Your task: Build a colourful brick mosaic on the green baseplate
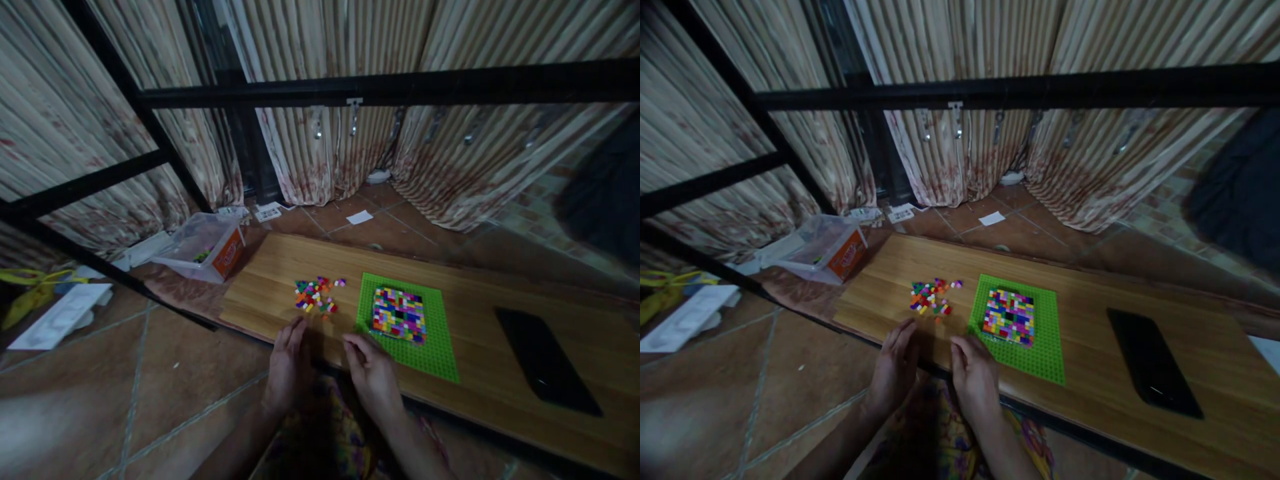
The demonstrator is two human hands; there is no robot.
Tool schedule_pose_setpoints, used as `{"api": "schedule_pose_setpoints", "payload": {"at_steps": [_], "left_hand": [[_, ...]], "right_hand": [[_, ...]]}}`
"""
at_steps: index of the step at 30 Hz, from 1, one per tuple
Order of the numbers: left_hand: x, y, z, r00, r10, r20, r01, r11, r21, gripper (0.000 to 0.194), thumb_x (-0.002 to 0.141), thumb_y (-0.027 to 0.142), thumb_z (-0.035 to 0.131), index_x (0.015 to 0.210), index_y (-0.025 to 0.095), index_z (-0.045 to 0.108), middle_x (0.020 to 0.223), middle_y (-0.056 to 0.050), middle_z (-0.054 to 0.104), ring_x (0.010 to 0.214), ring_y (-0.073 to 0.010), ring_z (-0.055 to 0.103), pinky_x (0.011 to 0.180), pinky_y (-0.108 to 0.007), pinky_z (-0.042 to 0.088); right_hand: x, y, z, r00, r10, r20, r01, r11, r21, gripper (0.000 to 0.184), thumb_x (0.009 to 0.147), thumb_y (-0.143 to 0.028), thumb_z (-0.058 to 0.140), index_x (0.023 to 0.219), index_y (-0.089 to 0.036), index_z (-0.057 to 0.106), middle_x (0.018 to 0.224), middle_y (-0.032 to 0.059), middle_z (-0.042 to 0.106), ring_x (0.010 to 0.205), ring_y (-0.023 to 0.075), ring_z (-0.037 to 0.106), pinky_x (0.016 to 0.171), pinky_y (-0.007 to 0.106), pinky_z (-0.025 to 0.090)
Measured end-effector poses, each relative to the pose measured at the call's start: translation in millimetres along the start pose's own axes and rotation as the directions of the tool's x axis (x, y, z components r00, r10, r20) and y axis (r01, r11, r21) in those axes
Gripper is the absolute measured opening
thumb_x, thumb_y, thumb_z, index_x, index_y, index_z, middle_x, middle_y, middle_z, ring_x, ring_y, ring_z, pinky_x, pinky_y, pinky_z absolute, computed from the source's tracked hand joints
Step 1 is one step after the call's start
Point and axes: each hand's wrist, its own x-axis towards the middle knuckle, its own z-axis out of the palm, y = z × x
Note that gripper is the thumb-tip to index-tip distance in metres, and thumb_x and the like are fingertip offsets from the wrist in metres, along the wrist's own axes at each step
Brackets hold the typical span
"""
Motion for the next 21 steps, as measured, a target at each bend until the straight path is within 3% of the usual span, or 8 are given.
{"api": "schedule_pose_setpoints", "payload": {"at_steps": [6, 11, 16, 19, 21], "left_hand": [[4, 4, 1.0, 1.0, -0.021, -0.016, 0.02, 0.999, -0.038, 0.04, 0.087, 0.01, 0.044, 0.126, 0.016, 0.049, 0.127, -0.011, 0.055, 0.118, -0.0223, 0.053, 0.1, -0.042, 0.047], [6, 3, -1.3, 1.0, -0.026, 0.009, 0.026, 0.999, -0.044, 0.038, 0.087, 0.012, 0.044, 0.124, 0.017, 0.051, 0.127, -0.011, 0.055, 0.117, -0.0226, 0.054, 0.1, -0.044, 0.047], [8, 5, -0.2, 1.0, -0.01, 0.019, 0.011, 1.0, -0.029, 0.039, 0.087, 0.015, 0.046, 0.125, 0.018, 0.052, 0.128, -0.011, 0.055, 0.117, -0.0239, 0.054, 0.1, -0.046, 0.047], [8, 9, 3.1, 0.999, 0.008, 0.031, -0.007, 0.999, -0.039, 0.038, 0.087, 0.018, 0.047, 0.125, 0.019, 0.052, 0.128, -0.01, 0.056, 0.118, -0.0239, 0.054, 0.1, -0.045, 0.047], [10, 15, 6.4, 0.999, 0.022, 0.045, -0.019, 0.998, -0.061, 0.037, 0.087, 0.018, 0.047, 0.124, 0.018, 0.053, 0.127, -0.01, 0.057, 0.118, -0.0236, 0.054, 0.101, -0.044, 0.047]], "right_hand": [[43, -10, 38, 0.995, -0.073, 0.064, 0.089, 0.955, -0.284, 0.023, 0.09, -0.022, 0.045, 0.102, -0.02, 0.065, 0.1, 0.0071, 0.065, 0.092, 0.0208, 0.061, 0.082, 0.031, 0.047], [48, -11, 47, 0.994, -0.062, 0.091, 0.092, 0.92, -0.381, 0.021, 0.09, -0.022, 0.045, 0.093, -0.021, 0.066, 0.097, 0.0082, 0.065, 0.088, 0.0226, 0.061, 0.074, 0.032, 0.047], [28, -14, 22, 0.998, -0.048, 0.046, 0.054, 0.99, -0.134, 0.017, 0.087, -0.022, 0.048, 0.085, -0.024, 0.064, 0.086, 0.0035, 0.065, 0.08, 0.0202, 0.062, 0.072, 0.03, 0.048], [3, -7, -8, 0.999, 0.04, 0.004, -0.04, 0.999, -0.033, 0.014, 0.086, -0.025, 0.05, 0.086, -0.026, 0.064, 0.081, 0.0015, 0.066, 0.073, 0.0183, 0.063, 0.067, 0.028, 0.049], [-13, 5, -29, 0.982, 0.173, -0.077, -0.166, 0.981, 0.098, 0.011, 0.083, -0.029, 0.056, 0.082, -0.024, 0.065, 0.079, 0.001, 0.068, 0.072, 0.0181, 0.064, 0.065, 0.027, 0.05]]}}
